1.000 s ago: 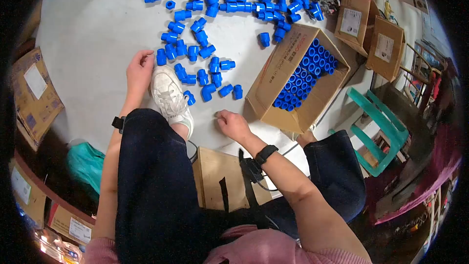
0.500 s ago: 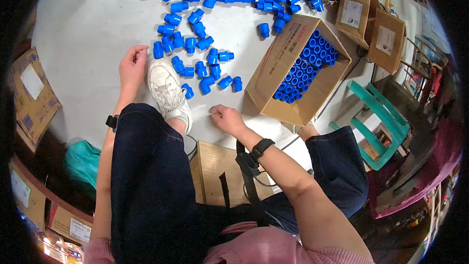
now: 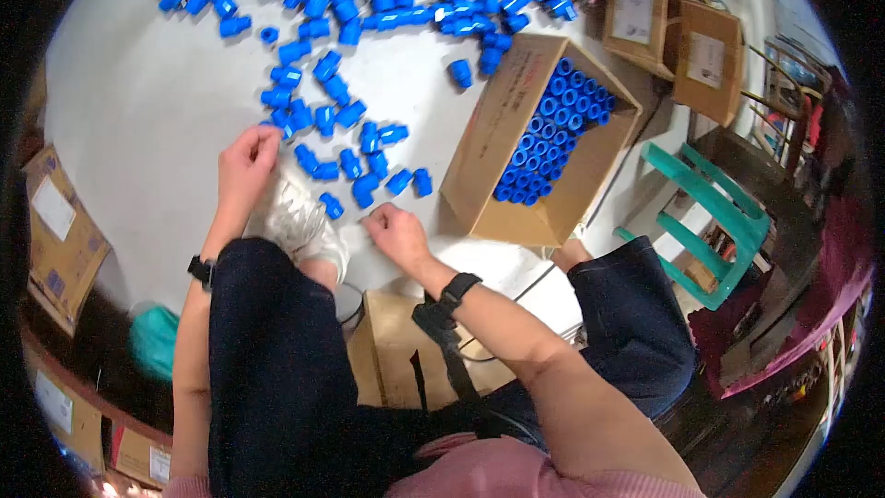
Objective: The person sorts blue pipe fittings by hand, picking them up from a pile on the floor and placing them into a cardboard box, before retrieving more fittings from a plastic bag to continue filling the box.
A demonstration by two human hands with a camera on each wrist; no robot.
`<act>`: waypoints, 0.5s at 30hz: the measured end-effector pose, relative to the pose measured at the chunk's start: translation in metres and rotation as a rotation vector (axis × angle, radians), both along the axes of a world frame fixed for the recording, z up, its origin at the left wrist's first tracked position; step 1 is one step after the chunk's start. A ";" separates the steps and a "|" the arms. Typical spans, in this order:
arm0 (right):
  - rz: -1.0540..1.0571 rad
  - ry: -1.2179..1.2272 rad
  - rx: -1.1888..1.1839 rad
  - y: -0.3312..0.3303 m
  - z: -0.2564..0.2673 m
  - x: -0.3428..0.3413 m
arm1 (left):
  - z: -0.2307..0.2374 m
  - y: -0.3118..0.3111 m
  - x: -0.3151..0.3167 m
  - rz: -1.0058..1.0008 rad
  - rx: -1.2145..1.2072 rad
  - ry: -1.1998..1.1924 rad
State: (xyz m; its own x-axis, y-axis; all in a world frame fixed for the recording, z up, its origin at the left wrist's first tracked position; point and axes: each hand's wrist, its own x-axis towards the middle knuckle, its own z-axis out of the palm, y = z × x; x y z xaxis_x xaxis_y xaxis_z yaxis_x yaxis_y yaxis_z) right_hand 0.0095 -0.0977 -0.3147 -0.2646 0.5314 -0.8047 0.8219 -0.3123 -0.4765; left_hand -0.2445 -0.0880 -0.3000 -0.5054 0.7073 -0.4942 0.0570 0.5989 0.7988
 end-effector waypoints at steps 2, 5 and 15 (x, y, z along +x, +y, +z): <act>-0.106 -0.064 -0.063 0.009 0.000 -0.006 | 0.013 0.005 0.005 -0.236 -0.028 -0.005; -0.104 -0.103 -0.043 0.007 -0.006 -0.007 | 0.014 0.006 0.017 -0.334 0.059 -0.007; -0.162 -0.048 0.062 0.003 -0.001 -0.026 | 0.015 0.006 0.030 -0.518 -0.040 -0.047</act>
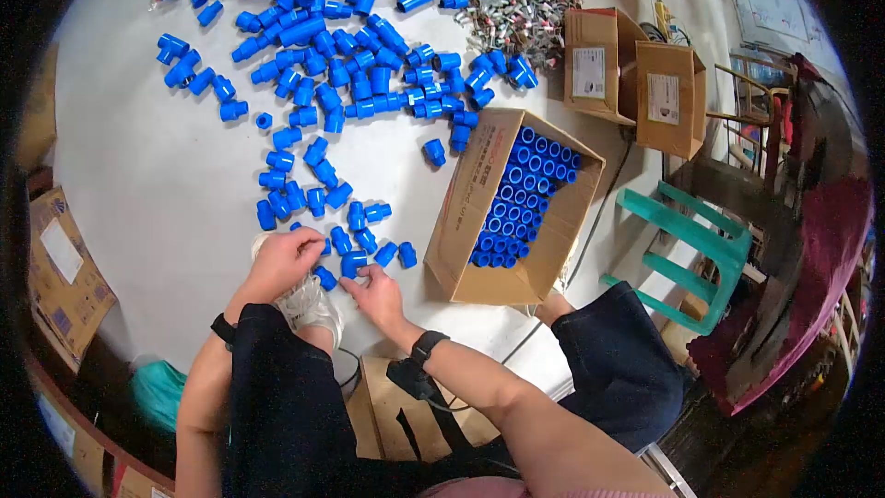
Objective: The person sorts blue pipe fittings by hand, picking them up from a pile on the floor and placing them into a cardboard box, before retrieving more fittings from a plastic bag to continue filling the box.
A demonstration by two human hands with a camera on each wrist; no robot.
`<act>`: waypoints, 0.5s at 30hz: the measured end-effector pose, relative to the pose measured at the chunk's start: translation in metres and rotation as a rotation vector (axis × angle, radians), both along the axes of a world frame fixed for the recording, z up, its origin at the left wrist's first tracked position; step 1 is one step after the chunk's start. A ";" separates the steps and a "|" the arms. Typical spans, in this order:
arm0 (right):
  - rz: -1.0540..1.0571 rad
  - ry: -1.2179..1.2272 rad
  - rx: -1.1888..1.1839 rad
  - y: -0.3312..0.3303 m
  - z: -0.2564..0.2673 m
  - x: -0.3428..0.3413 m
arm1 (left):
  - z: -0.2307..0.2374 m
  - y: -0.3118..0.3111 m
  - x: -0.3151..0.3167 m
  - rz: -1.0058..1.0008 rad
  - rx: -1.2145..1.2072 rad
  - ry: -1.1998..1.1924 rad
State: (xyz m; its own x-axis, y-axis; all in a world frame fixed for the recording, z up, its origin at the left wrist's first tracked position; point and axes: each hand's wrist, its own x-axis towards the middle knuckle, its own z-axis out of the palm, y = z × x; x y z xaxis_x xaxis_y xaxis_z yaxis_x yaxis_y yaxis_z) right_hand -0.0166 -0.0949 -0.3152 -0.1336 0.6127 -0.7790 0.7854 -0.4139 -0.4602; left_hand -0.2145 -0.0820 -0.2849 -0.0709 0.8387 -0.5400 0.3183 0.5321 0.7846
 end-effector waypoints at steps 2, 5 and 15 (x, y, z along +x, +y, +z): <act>-0.168 0.047 -0.111 0.003 0.000 -0.005 | 0.000 0.001 0.000 -0.035 -0.018 0.017; -0.249 0.027 -0.153 0.007 0.003 -0.013 | 0.001 0.003 0.003 -0.174 -0.088 -0.018; -0.193 -0.035 -0.136 0.004 -0.003 -0.015 | -0.005 0.003 0.007 -0.301 -0.039 -0.037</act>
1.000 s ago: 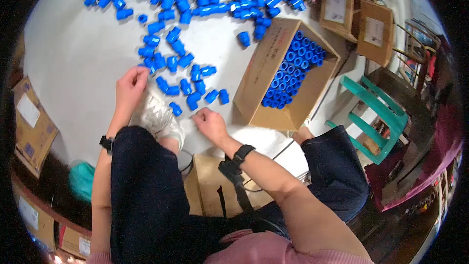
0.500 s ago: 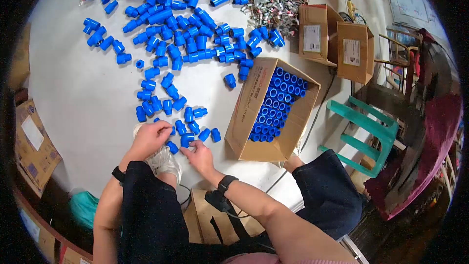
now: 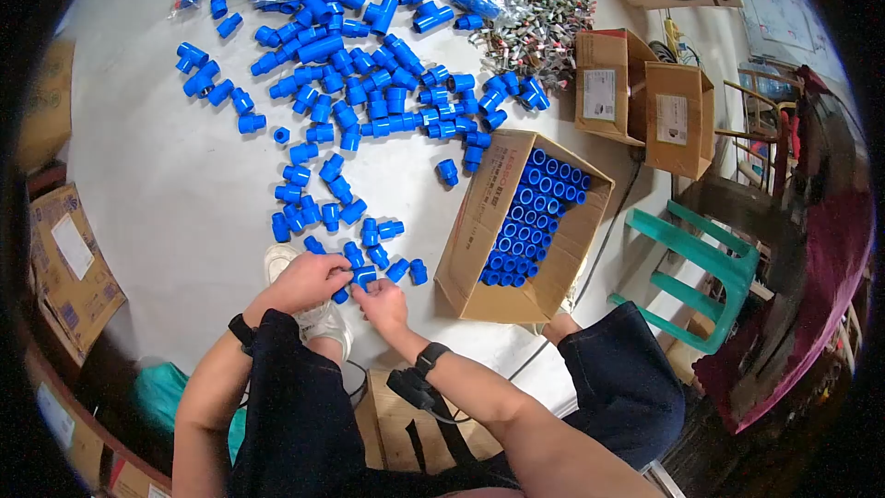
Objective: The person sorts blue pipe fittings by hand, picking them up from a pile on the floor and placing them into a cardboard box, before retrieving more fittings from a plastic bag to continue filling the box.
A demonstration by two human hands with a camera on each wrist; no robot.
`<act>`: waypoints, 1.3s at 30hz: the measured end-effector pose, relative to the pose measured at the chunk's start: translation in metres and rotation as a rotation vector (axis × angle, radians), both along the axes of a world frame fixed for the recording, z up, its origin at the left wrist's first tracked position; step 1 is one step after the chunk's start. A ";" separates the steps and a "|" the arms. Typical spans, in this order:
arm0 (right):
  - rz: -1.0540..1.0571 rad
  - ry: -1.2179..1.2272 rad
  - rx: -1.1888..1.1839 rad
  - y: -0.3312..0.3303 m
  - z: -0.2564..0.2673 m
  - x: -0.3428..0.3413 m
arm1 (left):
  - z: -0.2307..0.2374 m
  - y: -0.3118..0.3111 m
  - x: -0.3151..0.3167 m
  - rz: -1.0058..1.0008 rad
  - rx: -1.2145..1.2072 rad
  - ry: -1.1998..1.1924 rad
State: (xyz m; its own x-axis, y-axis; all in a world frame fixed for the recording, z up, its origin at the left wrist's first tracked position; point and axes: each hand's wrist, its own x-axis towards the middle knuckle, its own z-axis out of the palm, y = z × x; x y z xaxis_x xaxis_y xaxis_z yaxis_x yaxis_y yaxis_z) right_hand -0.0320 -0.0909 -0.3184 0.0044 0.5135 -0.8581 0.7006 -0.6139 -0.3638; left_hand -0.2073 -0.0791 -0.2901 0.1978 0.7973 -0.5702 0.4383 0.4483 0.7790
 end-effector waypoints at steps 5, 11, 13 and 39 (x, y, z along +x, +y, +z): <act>-0.103 0.231 0.045 0.016 0.038 -0.012 | 0.007 0.009 -0.001 0.098 -0.142 -0.125; 0.197 0.383 0.249 0.077 0.043 -0.025 | 0.019 0.036 -0.010 0.374 -0.212 -0.287; 0.200 0.374 0.408 0.109 0.044 -0.029 | 0.015 0.042 -0.019 0.690 -0.341 -0.595; 0.695 -0.217 0.890 0.356 0.020 -0.011 | 0.024 0.052 -0.014 0.761 -0.045 -0.281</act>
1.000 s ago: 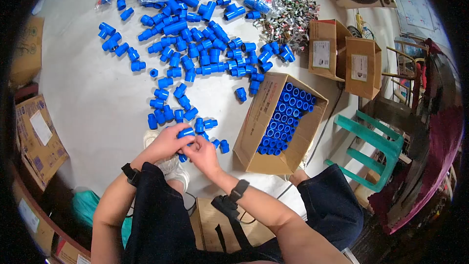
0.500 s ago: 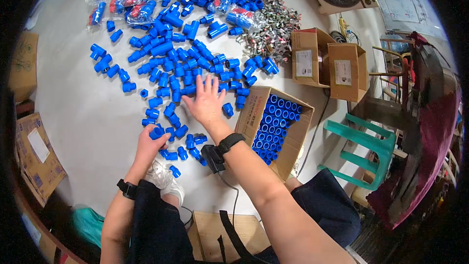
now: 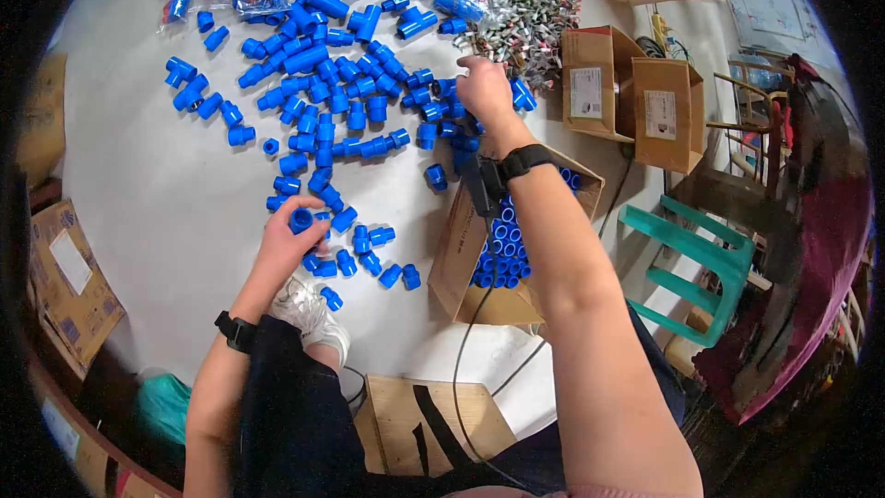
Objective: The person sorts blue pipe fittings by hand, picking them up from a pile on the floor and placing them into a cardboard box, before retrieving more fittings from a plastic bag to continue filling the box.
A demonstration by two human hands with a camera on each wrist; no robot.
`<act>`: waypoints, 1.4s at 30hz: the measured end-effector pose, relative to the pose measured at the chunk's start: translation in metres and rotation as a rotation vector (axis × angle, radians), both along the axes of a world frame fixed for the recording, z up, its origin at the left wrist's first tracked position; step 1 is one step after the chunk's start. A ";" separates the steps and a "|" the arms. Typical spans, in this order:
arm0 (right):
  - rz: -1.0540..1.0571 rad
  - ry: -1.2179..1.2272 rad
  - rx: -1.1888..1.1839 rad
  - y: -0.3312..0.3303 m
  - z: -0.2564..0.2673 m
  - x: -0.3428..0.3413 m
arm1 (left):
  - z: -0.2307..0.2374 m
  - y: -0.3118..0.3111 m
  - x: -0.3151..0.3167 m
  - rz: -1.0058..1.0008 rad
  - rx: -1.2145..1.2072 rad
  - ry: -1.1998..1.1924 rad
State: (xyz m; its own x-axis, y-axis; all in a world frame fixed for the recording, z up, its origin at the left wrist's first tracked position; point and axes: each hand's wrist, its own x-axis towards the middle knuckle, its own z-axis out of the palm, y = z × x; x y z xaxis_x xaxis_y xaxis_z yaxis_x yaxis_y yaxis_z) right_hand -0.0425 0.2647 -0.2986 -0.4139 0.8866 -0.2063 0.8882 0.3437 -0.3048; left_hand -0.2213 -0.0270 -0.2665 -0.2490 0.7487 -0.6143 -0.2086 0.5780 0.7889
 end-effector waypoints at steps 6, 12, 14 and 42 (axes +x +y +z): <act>0.328 -0.253 0.049 -0.005 -0.019 0.003 | 0.000 0.019 -0.004 0.065 0.012 -0.167; 0.372 -0.363 0.095 -0.009 -0.024 -0.001 | 0.001 0.026 -0.002 0.004 0.077 -0.263; 0.300 -0.312 0.126 -0.012 -0.014 -0.002 | 0.003 0.030 0.004 0.026 0.122 -0.278; -0.778 0.361 -0.013 -0.210 0.076 0.222 | 0.021 0.034 0.149 -0.898 0.137 -0.487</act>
